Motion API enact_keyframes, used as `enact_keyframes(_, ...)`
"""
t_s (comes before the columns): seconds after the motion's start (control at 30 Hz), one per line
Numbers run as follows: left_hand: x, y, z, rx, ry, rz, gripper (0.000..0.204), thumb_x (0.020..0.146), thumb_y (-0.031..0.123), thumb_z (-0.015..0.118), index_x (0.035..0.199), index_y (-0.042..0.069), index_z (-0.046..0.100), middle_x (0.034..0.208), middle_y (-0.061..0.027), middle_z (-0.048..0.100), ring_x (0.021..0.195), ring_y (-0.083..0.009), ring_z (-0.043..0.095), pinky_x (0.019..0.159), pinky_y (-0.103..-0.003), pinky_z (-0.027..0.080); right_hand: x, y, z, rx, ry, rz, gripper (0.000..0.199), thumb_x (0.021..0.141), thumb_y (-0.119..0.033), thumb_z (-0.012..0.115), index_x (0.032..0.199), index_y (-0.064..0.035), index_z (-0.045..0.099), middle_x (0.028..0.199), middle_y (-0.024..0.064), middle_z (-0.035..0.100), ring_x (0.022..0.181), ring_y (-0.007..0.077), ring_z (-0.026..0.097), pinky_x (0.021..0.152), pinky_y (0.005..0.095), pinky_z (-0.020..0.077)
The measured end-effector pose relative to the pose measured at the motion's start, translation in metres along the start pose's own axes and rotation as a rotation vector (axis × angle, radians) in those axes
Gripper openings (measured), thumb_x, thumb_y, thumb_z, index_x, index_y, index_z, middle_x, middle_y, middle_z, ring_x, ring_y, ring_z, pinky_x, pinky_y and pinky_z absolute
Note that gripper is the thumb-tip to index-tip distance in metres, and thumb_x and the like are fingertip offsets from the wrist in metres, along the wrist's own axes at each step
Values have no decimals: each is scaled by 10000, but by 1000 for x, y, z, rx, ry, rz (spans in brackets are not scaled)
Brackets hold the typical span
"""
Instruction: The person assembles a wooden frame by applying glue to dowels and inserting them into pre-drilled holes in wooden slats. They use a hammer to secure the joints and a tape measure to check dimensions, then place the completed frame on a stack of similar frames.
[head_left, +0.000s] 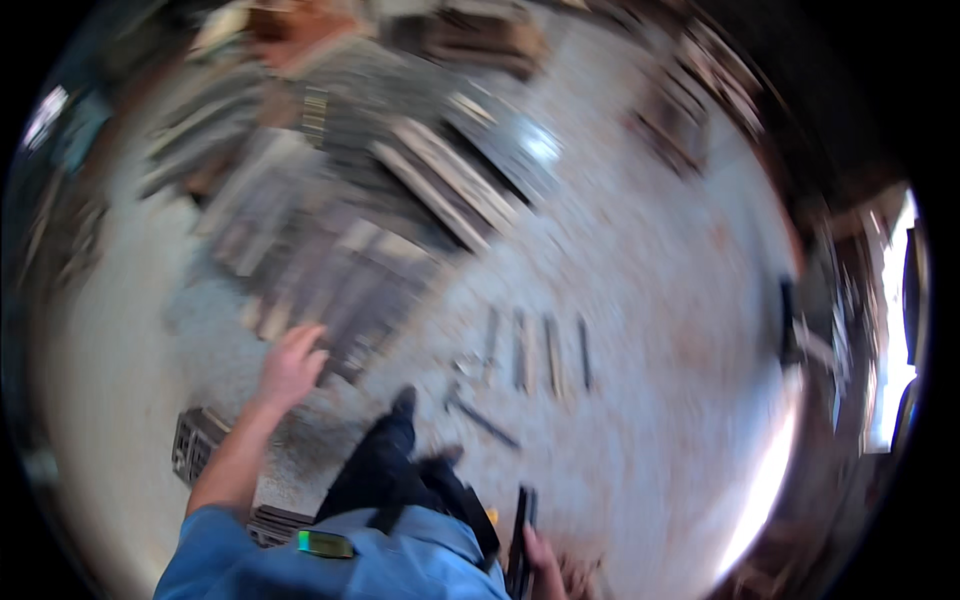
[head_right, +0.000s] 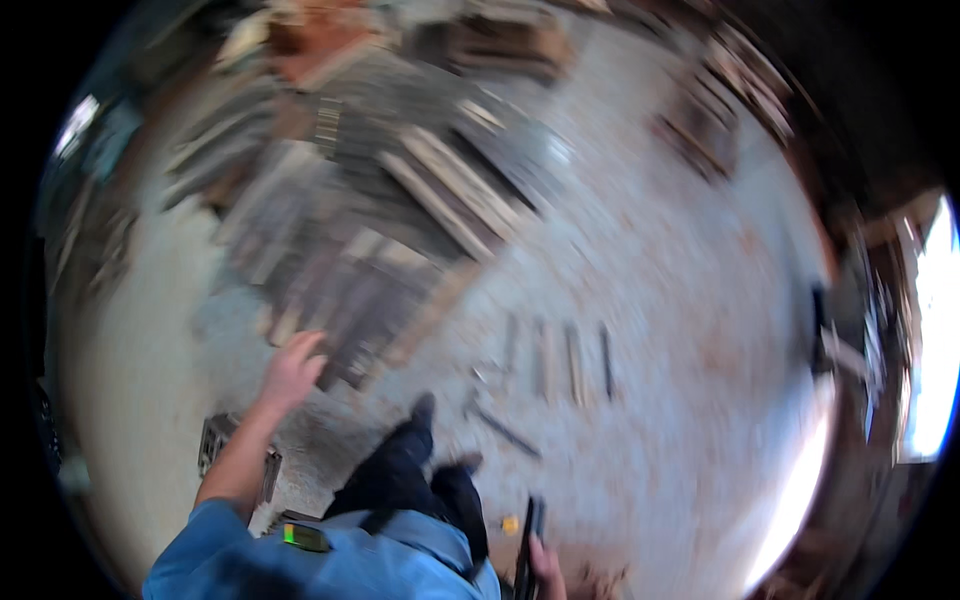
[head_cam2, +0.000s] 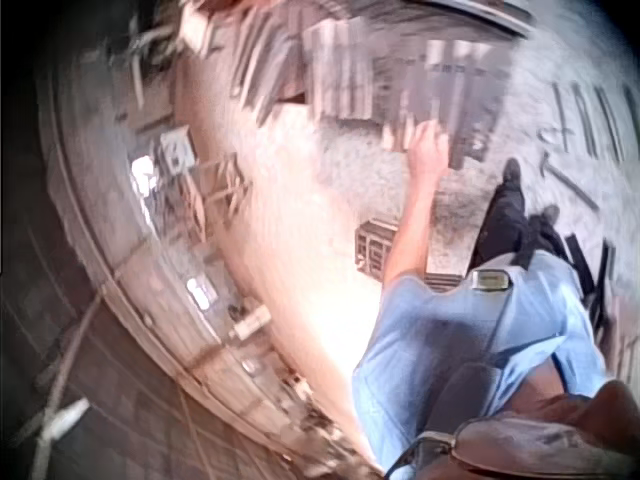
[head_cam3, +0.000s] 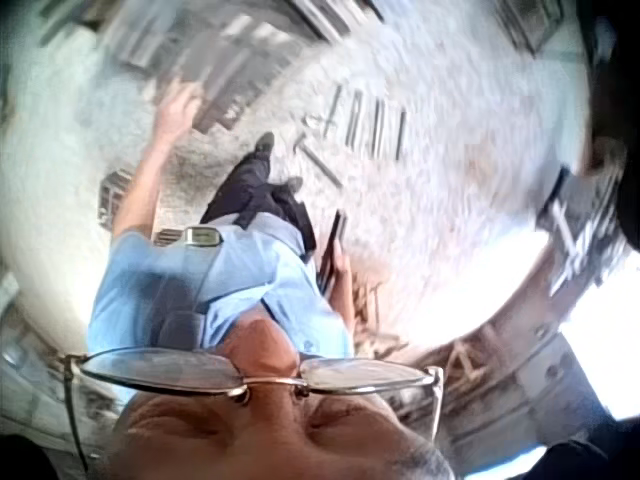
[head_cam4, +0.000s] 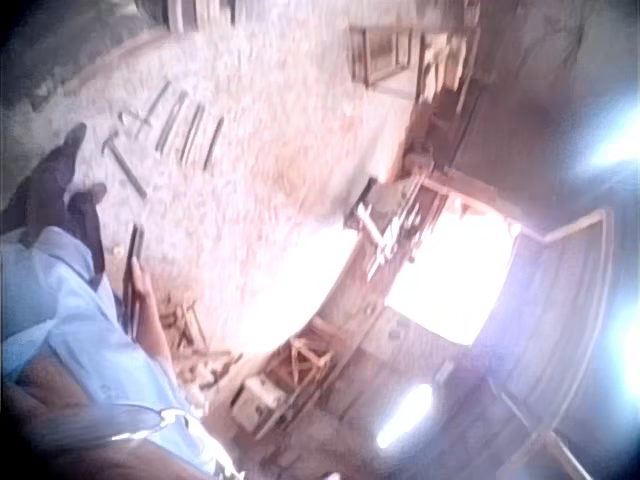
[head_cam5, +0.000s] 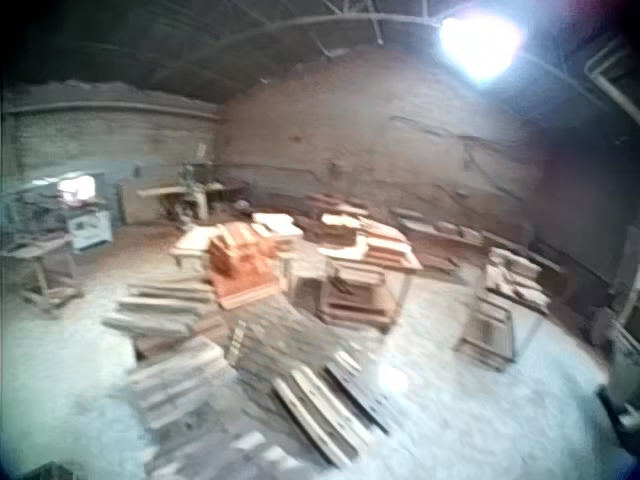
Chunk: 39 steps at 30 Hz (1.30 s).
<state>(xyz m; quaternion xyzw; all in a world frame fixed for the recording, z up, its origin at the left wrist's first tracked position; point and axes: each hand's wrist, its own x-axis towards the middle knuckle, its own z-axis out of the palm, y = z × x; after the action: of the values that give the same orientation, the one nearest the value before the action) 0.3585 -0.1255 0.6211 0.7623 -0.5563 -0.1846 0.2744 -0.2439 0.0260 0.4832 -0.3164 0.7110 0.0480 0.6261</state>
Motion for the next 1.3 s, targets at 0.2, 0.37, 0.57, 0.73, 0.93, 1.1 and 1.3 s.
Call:
enact_keyframes(0.2, -100, 53, 94, 148, -775, 113, 464, 841, 211, 636, 1254, 23, 542, 1223, -214, 584, 1144, -383, 549, 960, -433, 453, -12, 40, -8, 305, 95, 111, 483, 919, -491, 552, 954, -13, 614, 781, 62, 611, 679, 161, 593, 630, 332, 495)
enact_keyframes(0.37, -138, 70, 129, 434, -1194, 51, 519, 847, 267, 641, 1293, 41, 505, 1252, -211, 564, 1156, -374, 544, 962, -450, 448, -35, 100, 1, 337, 154, 156, 522, 901, -506, 570, 975, 7, 630, 820, 73, 634, 688, 165, 591, 629, 328, 484)
enact_keyframes(0.57, -135, 76, 153, 301, -1067, 42, 485, 858, 294, 628, 1268, 62, 513, 1233, -200, 575, 1148, -373, 546, 946, -461, 453, -41, 113, -18, 227, 148, 236, 553, 896, -505, 576, 1001, 34, 638, 820, 88, 645, 727, 165, 594, 658, 320, 485)
enact_keyframes(0.73, -96, 75, 184, 334, -1039, 21, 491, 861, 285, 620, 1275, 46, 505, 1243, -200, 576, 1155, -367, 545, 947, -454, 453, -20, 89, -56, 147, 146, 128, 498, 919, -482, 557, 983, 6, 635, 769, 63, 612, 687, 149, 568, 628, 321, 473)
enact_keyframes(0.93, -84, 91, 210, 342, -981, -59, 567, 850, 318, 622, 1327, 43, 486, 1275, -191, 567, 1181, -350, 538, 975, -433, 445, 8, 1, -125, 30, 54, 66, 487, 925, -484, 547, 955, -3, 621, 748, 51, 599, 683, 144, 556, 638, 319, 466)
enact_keyframes(1.1, -141, 104, 302, 140, -1098, -203, 607, 859, 390, 608, 1344, 44, 490, 1308, -209, 542, 1216, -357, 512, 1012, -427, 423, 71, -26, -200, -317, -70, 8, 644, 888, -572, 545, 1070, 40, 631, 934, 142, 650, 877, 229, 605, 807, 365, 471)
enact_keyframes(1.3, -266, 169, 415, 56, -815, -453, 647, 867, 426, 596, 1294, -49, 494, 1255, -260, 552, 1162, -402, 525, 992, -442, 424, 126, -67, -299, -549, -401, -64, 739, 843, -597, 579, 1241, 26, 571, 1090, 180, 651, 1026, 262, 599, 916, 381, 445)
